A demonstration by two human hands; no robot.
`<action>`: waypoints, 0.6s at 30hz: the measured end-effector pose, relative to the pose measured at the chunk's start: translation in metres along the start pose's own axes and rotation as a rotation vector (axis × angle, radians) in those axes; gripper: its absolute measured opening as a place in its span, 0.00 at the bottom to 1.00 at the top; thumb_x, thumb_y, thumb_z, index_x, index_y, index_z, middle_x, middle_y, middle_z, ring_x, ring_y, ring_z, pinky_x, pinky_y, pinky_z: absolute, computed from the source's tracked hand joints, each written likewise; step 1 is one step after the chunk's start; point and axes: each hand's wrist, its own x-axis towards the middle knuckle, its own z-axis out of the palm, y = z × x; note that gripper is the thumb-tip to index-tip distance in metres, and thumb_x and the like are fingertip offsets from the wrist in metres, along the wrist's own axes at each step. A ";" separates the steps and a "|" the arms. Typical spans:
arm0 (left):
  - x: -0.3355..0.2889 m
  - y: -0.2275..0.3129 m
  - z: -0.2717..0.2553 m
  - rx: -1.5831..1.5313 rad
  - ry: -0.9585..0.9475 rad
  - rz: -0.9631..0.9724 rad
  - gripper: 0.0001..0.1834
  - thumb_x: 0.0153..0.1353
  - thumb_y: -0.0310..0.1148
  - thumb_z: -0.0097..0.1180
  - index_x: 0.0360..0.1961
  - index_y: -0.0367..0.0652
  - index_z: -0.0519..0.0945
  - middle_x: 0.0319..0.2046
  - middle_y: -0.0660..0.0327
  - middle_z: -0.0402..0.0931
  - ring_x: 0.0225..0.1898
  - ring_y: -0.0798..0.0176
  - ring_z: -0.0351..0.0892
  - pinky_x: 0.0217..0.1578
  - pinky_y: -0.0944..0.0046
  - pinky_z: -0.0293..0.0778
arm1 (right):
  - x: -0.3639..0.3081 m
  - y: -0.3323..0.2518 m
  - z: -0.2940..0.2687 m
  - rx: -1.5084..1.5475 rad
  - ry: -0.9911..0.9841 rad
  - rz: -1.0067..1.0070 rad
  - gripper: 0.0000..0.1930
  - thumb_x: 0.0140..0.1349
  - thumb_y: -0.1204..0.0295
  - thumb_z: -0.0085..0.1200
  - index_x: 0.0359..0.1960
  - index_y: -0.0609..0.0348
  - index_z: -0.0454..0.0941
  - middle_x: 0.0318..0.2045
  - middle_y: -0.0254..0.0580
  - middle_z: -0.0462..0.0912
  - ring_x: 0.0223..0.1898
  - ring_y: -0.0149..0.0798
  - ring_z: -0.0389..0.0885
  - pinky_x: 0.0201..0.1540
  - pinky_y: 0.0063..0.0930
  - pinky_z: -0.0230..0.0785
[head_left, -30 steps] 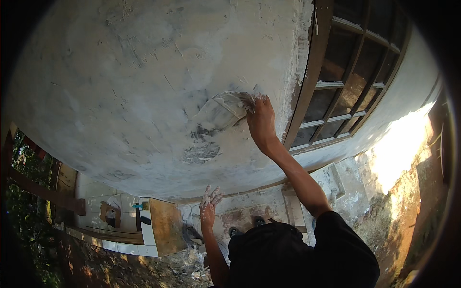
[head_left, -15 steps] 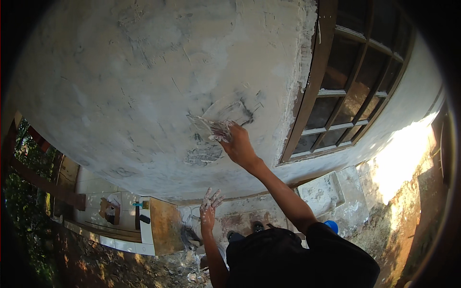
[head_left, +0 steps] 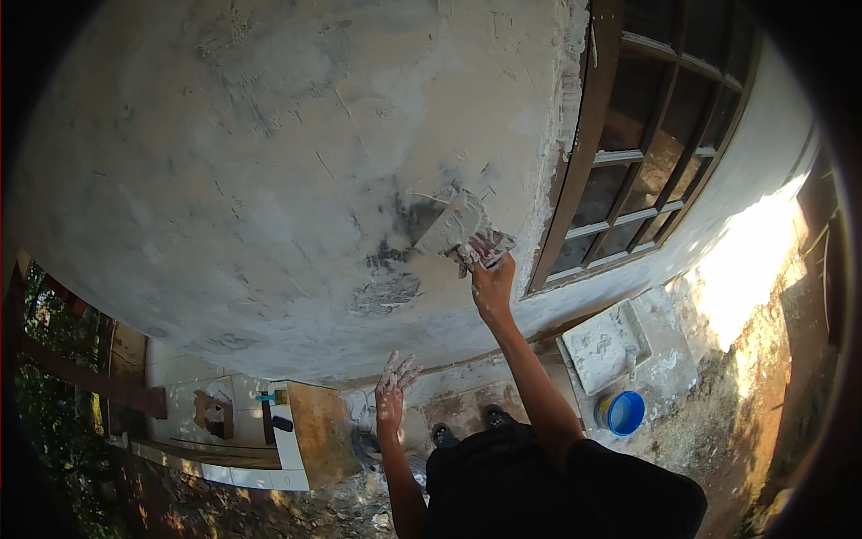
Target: The person applies plaster to an exterior wall using a putty knife.
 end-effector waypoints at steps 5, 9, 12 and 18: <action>0.009 0.013 -0.018 0.025 0.010 -0.122 0.40 0.63 0.50 0.47 0.68 0.36 0.52 0.61 0.38 0.60 0.60 0.43 0.66 0.61 0.49 0.59 | 0.018 -0.004 0.051 -0.029 0.079 0.131 0.09 0.58 0.80 0.51 0.40 0.67 0.76 0.21 0.30 0.75 0.20 0.22 0.69 0.22 0.21 0.60; 0.019 0.014 -0.027 0.026 -0.014 -0.177 0.40 0.63 0.50 0.47 0.68 0.36 0.52 0.61 0.38 0.61 0.59 0.43 0.67 0.61 0.49 0.59 | -0.017 0.049 0.066 0.209 0.293 0.338 0.08 0.59 0.77 0.51 0.40 0.65 0.76 0.23 0.30 0.75 0.21 0.22 0.68 0.23 0.22 0.61; 0.019 0.018 -0.039 0.058 -0.097 -0.173 0.39 0.64 0.50 0.46 0.68 0.36 0.52 0.61 0.39 0.61 0.58 0.44 0.68 0.61 0.50 0.59 | -0.063 0.078 0.065 0.406 0.273 0.384 0.09 0.60 0.76 0.50 0.42 0.64 0.75 0.25 0.30 0.76 0.23 0.22 0.70 0.24 0.21 0.61; 0.014 0.042 -0.056 0.195 -0.046 -0.246 0.38 0.64 0.51 0.45 0.67 0.36 0.54 0.61 0.40 0.62 0.57 0.43 0.69 0.61 0.51 0.60 | -0.065 0.014 0.016 -0.160 0.320 0.194 0.07 0.60 0.79 0.48 0.38 0.71 0.73 0.33 0.45 0.76 0.30 0.36 0.75 0.31 0.31 0.68</action>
